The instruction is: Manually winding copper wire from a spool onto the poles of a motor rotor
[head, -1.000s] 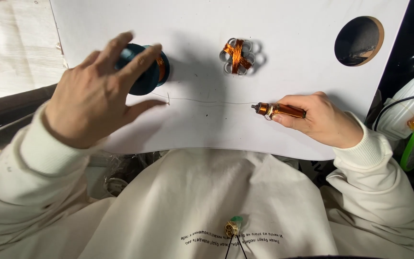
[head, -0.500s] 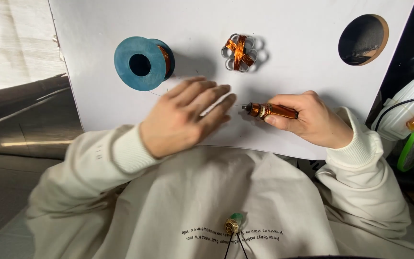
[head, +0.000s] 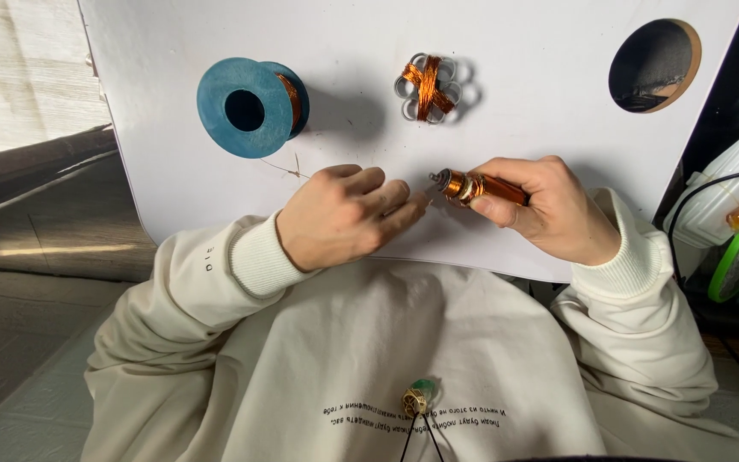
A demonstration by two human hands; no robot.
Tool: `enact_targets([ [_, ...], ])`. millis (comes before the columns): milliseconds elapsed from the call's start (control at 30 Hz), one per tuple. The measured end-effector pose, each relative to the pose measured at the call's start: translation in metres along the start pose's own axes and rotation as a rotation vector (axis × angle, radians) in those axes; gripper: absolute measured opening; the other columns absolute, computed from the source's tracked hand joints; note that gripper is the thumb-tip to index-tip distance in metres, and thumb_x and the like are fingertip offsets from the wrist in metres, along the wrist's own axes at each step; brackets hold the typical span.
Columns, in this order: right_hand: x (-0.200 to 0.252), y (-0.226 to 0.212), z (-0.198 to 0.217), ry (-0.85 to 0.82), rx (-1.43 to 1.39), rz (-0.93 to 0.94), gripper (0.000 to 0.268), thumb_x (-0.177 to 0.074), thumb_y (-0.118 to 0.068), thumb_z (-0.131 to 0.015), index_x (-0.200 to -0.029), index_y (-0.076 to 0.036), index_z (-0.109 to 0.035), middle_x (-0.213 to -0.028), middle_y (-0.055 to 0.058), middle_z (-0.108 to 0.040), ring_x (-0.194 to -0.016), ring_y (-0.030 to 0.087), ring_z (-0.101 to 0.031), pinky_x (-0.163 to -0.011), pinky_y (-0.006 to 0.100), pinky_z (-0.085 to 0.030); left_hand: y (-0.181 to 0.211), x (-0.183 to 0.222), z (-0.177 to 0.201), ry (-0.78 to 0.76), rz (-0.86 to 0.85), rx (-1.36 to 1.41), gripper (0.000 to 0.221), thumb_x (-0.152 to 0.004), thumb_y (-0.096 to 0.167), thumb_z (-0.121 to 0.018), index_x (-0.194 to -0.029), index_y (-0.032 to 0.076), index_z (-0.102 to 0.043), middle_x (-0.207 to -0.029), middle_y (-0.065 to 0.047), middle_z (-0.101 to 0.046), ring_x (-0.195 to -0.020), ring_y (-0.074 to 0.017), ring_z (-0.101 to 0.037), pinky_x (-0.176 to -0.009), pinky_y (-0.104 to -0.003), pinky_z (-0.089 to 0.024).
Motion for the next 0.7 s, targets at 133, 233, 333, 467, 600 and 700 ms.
enact_targets([
  [133,0.001,-0.001,-0.001,0.013,0.021,0.003,0.026,-0.093,-0.031,-0.065,-0.092,-0.006,-0.072,-0.047,0.004,-0.049,-0.052,0.012,-0.044,-0.051,0.030,-0.045,0.004,-0.002,0.010,-0.021,-0.048,0.078,0.018,-0.101,0.017,-0.059,-0.086,0.011,-0.069,-0.072,-0.003,-0.053,-0.058,-0.0191,-0.051,-0.053,-0.030,-0.048],
  [233,-0.003,-0.006,-0.002,0.027,0.058,0.017,0.029,-0.094,-0.034,-0.064,-0.094,-0.006,-0.072,-0.048,0.005,-0.046,-0.054,0.013,-0.046,-0.052,0.031,-0.045,0.000,-0.009,0.024,0.019,-0.065,0.163,0.022,-0.103,0.017,-0.055,-0.089,0.011,-0.070,-0.072,-0.001,-0.050,-0.058,-0.0184,-0.051,-0.053,-0.028,-0.047],
  [333,-0.001,-0.010,-0.010,-0.002,0.078,0.033,0.029,-0.092,-0.033,-0.066,-0.094,-0.005,-0.071,-0.048,0.010,-0.046,-0.052,0.017,-0.048,-0.049,0.034,-0.043,-0.009,-0.016,0.036,0.058,-0.004,0.144,0.023,-0.104,0.017,-0.053,-0.093,0.012,-0.072,-0.071,0.000,-0.050,-0.056,-0.0180,-0.052,-0.052,-0.029,-0.048],
  [467,0.004,-0.016,-0.015,-0.067,0.087,0.024,0.017,-0.089,-0.028,-0.070,-0.088,-0.011,-0.073,-0.046,0.007,-0.052,-0.043,0.017,-0.051,-0.043,0.029,-0.045,-0.035,-0.013,0.035,-0.005,0.170,-0.039,0.017,-0.102,0.017,-0.057,-0.098,0.015,-0.073,-0.070,0.004,-0.051,-0.054,-0.0116,-0.055,-0.051,-0.027,-0.047],
  [600,0.013,0.003,-0.001,-0.006,0.123,0.023,0.023,-0.084,-0.027,-0.073,-0.096,-0.009,-0.074,-0.047,0.009,-0.053,-0.045,0.017,-0.049,-0.042,0.034,-0.045,-0.028,0.002,0.027,-0.126,0.110,-0.101,0.012,-0.093,0.016,-0.063,-0.083,0.016,-0.070,-0.063,0.004,-0.051,-0.050,-0.0140,-0.053,-0.049,-0.027,-0.045],
  [700,0.019,0.014,0.015,0.151,0.177,0.000,0.029,-0.090,-0.037,-0.069,-0.101,-0.011,-0.074,-0.049,0.001,-0.049,-0.049,0.010,-0.045,-0.044,0.028,-0.039,-0.019,0.009,0.027,-0.293,0.032,0.006,0.017,-0.087,0.018,-0.064,-0.070,0.017,-0.064,-0.061,0.004,-0.052,-0.052,-0.0161,-0.056,-0.051,-0.028,-0.047],
])
Point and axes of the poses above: each hand's wrist, its own x-axis away from the middle knuckle, its own z-axis out of the back of the hand, y = z × x, the point moved 4 cm from there along -x, towards the middle knuckle
